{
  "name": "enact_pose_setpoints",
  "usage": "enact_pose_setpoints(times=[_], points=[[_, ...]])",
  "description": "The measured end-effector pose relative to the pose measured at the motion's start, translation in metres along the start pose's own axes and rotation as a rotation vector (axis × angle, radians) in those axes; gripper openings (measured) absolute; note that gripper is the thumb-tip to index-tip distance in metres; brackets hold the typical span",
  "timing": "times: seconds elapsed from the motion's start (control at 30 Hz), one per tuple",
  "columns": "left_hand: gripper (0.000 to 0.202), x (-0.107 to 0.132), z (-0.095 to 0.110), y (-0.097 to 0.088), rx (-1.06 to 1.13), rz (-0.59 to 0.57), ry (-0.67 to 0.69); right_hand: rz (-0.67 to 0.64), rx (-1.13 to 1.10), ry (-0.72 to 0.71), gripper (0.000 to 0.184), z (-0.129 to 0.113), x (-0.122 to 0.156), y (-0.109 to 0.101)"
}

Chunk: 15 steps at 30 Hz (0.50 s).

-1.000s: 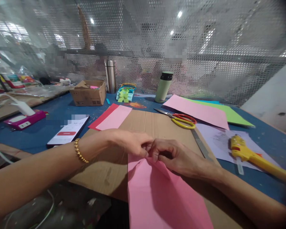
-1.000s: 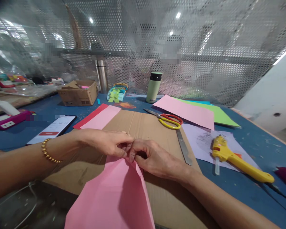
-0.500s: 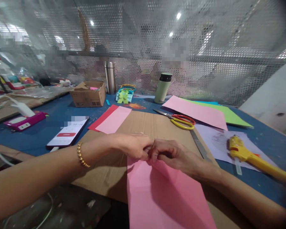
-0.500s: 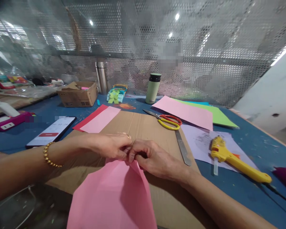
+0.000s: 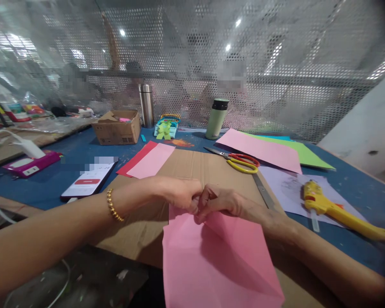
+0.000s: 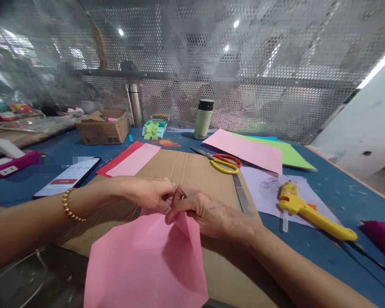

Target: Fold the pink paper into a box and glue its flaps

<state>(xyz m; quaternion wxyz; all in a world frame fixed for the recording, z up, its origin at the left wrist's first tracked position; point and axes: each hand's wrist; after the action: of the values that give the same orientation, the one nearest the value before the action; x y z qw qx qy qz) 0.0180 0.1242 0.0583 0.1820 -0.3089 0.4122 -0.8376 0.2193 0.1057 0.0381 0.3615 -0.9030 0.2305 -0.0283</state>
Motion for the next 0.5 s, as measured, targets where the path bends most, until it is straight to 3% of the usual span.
enact_pose_setpoints(times=[0.27, 0.5], points=[[0.022, -0.002, -0.003, 0.001, -0.075, 0.037, -0.01, 0.002, -0.069, -0.023, 0.023, 0.014, 0.0, 0.001], [0.02, 0.0, 0.001, 0.0, -0.087, -0.012, -0.057, -0.007, -0.134, -0.028, 0.035, 0.015, 0.0, -0.002]])
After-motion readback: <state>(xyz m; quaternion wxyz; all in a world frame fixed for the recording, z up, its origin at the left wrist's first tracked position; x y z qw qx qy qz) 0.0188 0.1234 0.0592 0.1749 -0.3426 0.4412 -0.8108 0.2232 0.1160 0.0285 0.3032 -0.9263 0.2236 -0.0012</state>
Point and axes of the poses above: each hand's wrist, its own x-axis away from the middle knuckle, its own y-axis out of the palm, z = x × y
